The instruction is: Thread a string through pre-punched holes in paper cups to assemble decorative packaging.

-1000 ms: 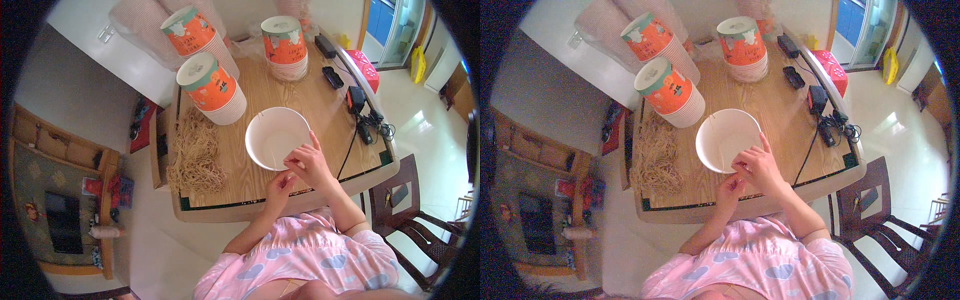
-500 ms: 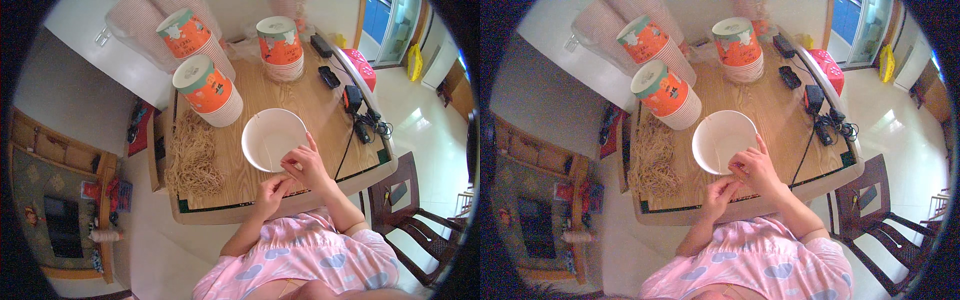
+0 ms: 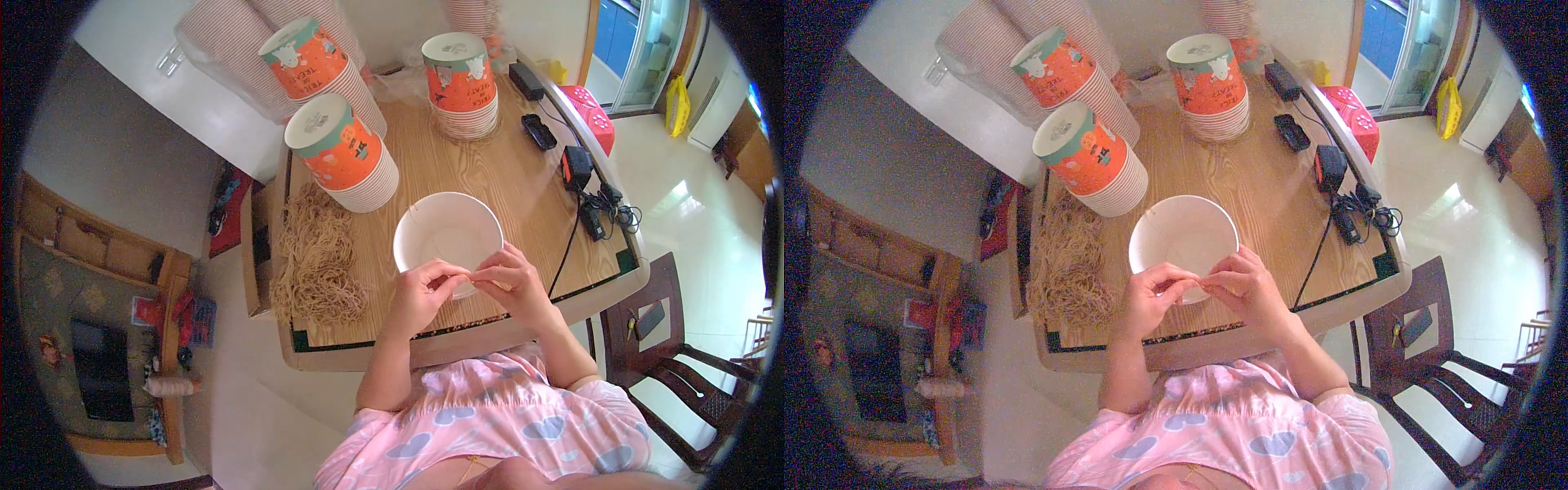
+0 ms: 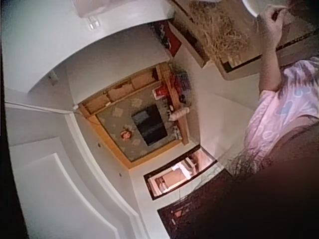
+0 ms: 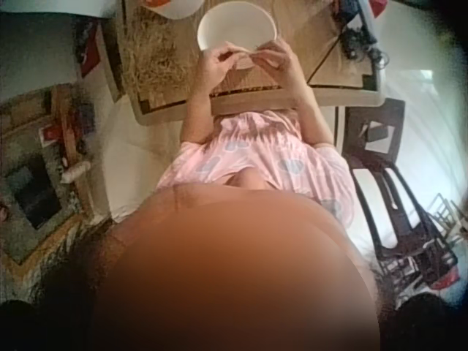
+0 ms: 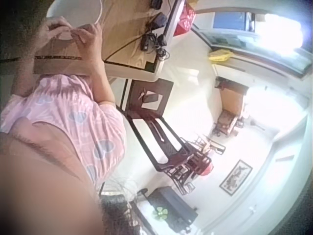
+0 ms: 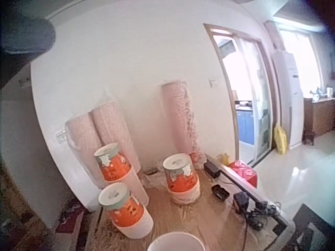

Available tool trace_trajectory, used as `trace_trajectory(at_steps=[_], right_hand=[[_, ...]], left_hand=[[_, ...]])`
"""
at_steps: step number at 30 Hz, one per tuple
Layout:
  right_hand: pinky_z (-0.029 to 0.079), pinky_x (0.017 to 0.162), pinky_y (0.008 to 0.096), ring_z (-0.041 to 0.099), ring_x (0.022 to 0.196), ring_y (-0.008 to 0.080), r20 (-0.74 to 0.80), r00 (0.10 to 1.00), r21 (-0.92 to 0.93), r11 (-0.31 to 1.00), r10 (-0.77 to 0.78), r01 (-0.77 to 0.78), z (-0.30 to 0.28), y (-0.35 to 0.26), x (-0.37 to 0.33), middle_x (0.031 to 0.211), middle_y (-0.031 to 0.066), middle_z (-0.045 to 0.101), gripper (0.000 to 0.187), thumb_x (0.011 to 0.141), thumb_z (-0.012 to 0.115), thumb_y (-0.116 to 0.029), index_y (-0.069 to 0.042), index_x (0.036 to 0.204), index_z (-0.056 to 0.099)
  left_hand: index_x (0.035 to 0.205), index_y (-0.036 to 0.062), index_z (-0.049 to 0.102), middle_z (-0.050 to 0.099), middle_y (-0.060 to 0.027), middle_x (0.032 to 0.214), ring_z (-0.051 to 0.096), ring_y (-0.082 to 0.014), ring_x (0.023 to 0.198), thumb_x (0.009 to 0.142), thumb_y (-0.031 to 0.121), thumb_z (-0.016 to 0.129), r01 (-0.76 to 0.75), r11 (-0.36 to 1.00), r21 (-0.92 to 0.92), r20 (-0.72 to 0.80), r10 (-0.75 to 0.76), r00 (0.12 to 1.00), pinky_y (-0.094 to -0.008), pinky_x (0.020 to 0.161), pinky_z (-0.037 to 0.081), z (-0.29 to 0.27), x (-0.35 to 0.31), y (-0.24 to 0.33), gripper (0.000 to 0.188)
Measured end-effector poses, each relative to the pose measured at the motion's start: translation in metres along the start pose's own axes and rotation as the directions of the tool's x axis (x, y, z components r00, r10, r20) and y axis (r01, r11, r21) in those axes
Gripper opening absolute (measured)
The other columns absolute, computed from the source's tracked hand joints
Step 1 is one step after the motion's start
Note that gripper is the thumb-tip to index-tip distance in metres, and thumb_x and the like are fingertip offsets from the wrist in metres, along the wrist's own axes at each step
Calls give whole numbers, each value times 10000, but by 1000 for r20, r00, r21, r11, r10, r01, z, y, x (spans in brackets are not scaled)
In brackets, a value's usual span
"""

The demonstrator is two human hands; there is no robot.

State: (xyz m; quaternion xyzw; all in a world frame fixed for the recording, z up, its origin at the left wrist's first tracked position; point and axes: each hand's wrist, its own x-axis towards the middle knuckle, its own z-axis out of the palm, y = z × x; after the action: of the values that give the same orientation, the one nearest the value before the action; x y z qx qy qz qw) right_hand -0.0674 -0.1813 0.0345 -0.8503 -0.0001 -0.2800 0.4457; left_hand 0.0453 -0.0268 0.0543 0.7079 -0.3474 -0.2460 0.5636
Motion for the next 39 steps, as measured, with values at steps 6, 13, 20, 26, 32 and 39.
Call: trace_trajectory(at_steps=[6,13,20,26,32,39], right_hand=[[416,861,371,567,878,199,-76,985,204,970,154,-135,4,0,0,812,46,625,102,709,700,-16,-40,773,623],[446,807,374,572,913,236,-125,992,59,998,-16,23,2,3,-2,824,62,623,125,693,714,-19,-66,795,658],[464,761,307,596,805,211,-240,955,193,973,174,-128,8,4,-27,809,73,621,101,720,693,-8,-32,809,651],[453,669,296,582,741,194,-215,927,451,873,309,-186,28,24,-47,779,70,619,84,739,682,-2,-21,795,622],[454,641,307,585,739,209,-214,960,211,968,179,-133,41,35,-51,788,75,623,98,728,693,-9,-15,779,609],[463,657,301,596,752,215,-250,951,244,962,184,-122,30,18,-49,788,99,621,117,702,707,-8,-8,779,618]], left_hand=[[865,15,642,617,-14,744,540,-70,642,813,43,626,10,999,46,93,-14,996,-214,608,460,1,15,7,61],[819,16,578,587,-37,797,587,-122,741,779,-4,630,-168,979,116,238,136,962,-253,669,485,0,12,10,69],[818,28,588,557,-85,828,591,-253,722,740,2,638,-335,860,385,189,282,940,-334,642,491,8,0,21,96],[796,62,612,570,-75,716,579,-249,644,757,121,669,-273,810,518,97,261,960,-335,575,467,28,-27,17,92],[836,49,592,605,-92,727,608,-237,635,768,59,654,-270,837,476,-55,335,941,-326,567,479,43,-37,0,93],[888,41,551,609,-102,709,636,-228,634,797,42,623,-142,913,383,-147,212,966,-328,544,485,42,-37,5,116]])
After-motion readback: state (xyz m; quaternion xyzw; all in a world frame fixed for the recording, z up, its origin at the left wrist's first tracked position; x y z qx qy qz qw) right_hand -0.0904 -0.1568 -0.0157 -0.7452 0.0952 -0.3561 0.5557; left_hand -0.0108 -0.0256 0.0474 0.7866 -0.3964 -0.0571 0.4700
